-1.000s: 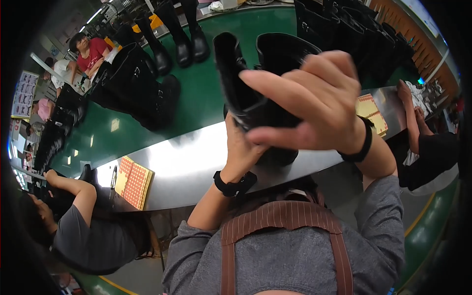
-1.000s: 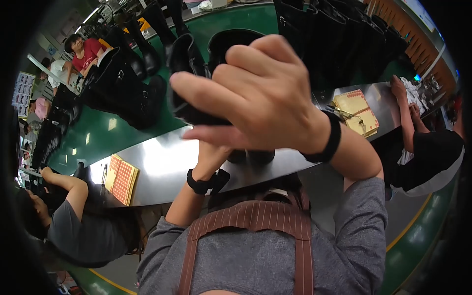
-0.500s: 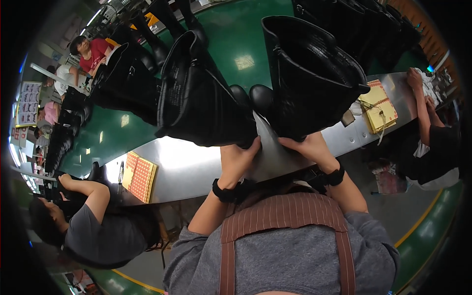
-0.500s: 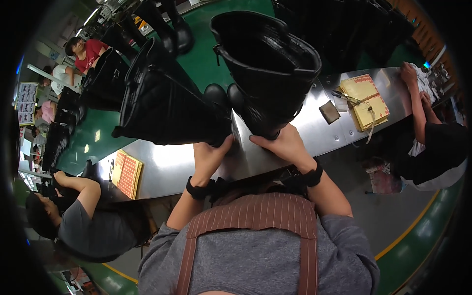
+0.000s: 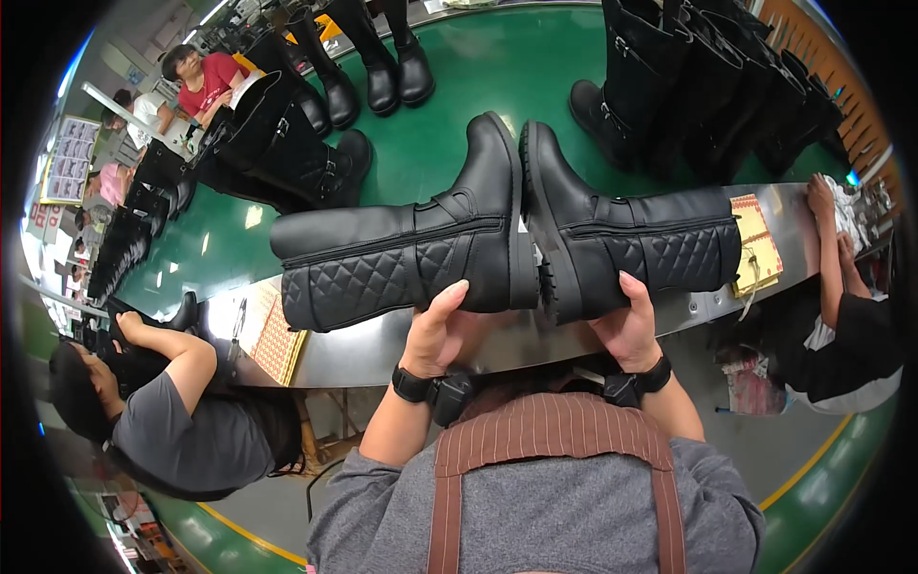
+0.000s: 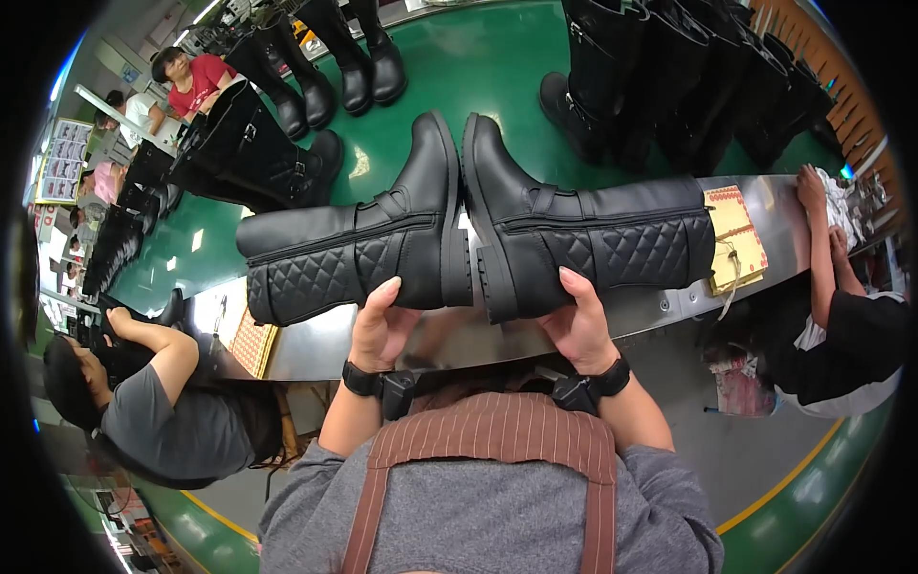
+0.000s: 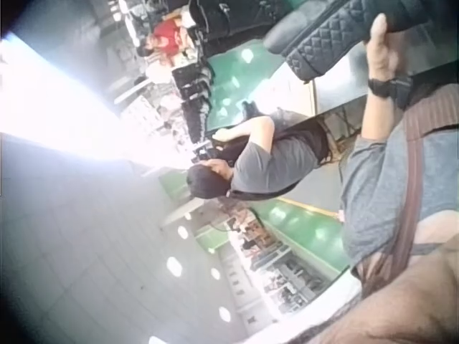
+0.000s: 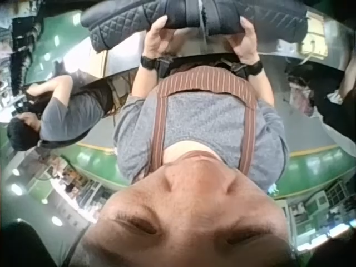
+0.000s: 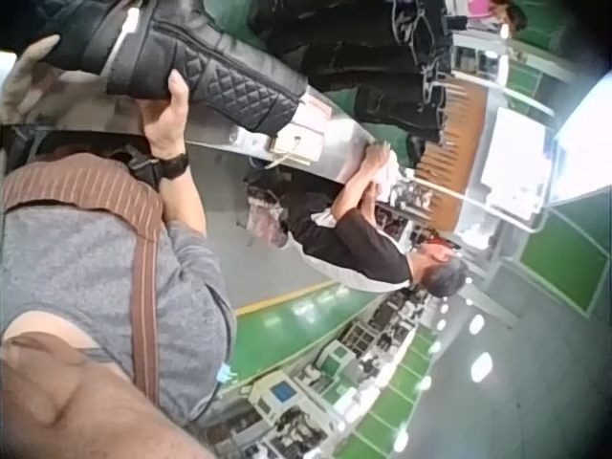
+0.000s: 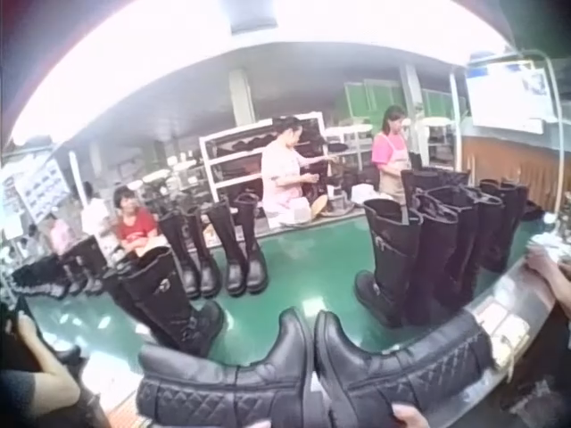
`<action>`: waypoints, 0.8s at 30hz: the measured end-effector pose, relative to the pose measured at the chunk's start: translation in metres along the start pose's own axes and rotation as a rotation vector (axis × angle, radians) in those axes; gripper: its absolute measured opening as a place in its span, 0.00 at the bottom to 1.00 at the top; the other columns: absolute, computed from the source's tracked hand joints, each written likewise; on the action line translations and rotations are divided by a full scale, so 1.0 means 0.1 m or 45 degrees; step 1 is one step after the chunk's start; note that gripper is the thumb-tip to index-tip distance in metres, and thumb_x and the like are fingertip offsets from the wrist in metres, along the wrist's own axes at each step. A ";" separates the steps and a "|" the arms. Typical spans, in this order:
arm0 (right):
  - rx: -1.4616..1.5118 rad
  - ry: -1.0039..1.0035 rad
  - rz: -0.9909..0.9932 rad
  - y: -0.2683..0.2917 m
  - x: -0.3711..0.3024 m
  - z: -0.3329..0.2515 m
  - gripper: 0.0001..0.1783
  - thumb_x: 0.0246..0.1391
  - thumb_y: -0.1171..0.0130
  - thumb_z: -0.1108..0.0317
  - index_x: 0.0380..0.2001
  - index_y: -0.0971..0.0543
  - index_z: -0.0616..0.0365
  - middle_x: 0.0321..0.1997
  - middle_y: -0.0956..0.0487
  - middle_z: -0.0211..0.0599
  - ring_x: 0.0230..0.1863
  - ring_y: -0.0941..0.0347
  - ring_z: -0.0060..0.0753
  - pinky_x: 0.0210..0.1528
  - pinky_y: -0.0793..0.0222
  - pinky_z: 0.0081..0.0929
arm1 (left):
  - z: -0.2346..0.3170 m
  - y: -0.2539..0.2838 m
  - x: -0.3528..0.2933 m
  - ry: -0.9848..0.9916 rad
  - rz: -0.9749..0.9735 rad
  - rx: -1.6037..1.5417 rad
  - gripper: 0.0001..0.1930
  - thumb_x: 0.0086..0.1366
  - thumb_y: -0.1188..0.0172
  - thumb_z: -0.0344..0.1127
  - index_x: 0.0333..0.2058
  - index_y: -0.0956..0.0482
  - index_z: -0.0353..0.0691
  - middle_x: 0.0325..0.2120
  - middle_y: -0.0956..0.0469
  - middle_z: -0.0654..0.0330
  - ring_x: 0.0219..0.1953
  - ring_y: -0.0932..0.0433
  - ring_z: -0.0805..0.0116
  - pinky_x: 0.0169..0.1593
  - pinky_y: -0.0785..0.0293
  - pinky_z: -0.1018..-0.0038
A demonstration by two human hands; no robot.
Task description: Inspecting and finishing black boots on a shoe manufacturing assembly line.
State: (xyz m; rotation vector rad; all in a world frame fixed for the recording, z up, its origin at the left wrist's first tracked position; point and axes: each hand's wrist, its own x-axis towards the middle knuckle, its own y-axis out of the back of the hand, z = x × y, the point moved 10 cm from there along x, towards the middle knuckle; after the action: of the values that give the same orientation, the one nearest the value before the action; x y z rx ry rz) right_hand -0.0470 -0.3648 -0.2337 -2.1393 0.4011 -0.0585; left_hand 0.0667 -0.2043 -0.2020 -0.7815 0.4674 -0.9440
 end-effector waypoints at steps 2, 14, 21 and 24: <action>-0.016 0.072 -0.035 -0.08 0.00 -0.06 0.26 0.60 0.53 0.55 0.51 0.25 0.67 0.51 0.21 0.42 0.52 0.24 0.38 0.57 0.30 0.36 | 0.00 -0.03 0.00 -0.026 -0.039 -0.056 0.23 0.65 0.45 0.35 0.56 0.31 0.30 0.54 0.26 0.50 0.57 0.27 0.59 0.63 0.36 0.58; -0.115 -0.005 -0.063 -0.03 -0.04 0.00 0.27 0.59 0.52 0.57 0.53 0.27 0.69 0.54 0.23 0.46 0.55 0.27 0.45 0.60 0.34 0.47 | -0.15 0.13 -0.10 -0.001 0.066 -0.026 0.20 0.63 0.44 0.36 0.51 0.25 0.30 0.52 0.23 0.53 0.56 0.27 0.59 0.64 0.38 0.62; -0.865 0.325 0.016 -0.13 0.08 -0.17 0.24 0.57 0.44 0.58 0.50 0.24 0.65 0.52 0.22 0.42 0.52 0.27 0.39 0.61 0.36 0.37 | 0.11 0.13 -0.01 -0.303 0.290 0.654 0.15 0.61 0.38 0.25 0.47 0.22 0.34 0.44 0.21 0.60 0.47 0.24 0.71 0.53 0.27 0.73; -1.537 0.319 -0.014 -0.27 0.12 -0.10 0.28 0.51 0.36 0.66 0.55 0.30 0.59 0.56 0.30 0.40 0.55 0.33 0.38 0.58 0.36 0.33 | 0.10 0.00 0.03 -0.301 0.395 1.175 0.17 0.62 0.35 0.38 0.46 0.20 0.33 0.40 0.19 0.59 0.42 0.22 0.70 0.50 0.27 0.75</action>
State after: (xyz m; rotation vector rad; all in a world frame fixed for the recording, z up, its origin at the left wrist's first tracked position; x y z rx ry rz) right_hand -0.0304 -0.3625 -0.2067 -3.3402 0.6770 -0.1093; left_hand 0.0751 -0.2027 -0.1956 0.0292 -0.0800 -0.6560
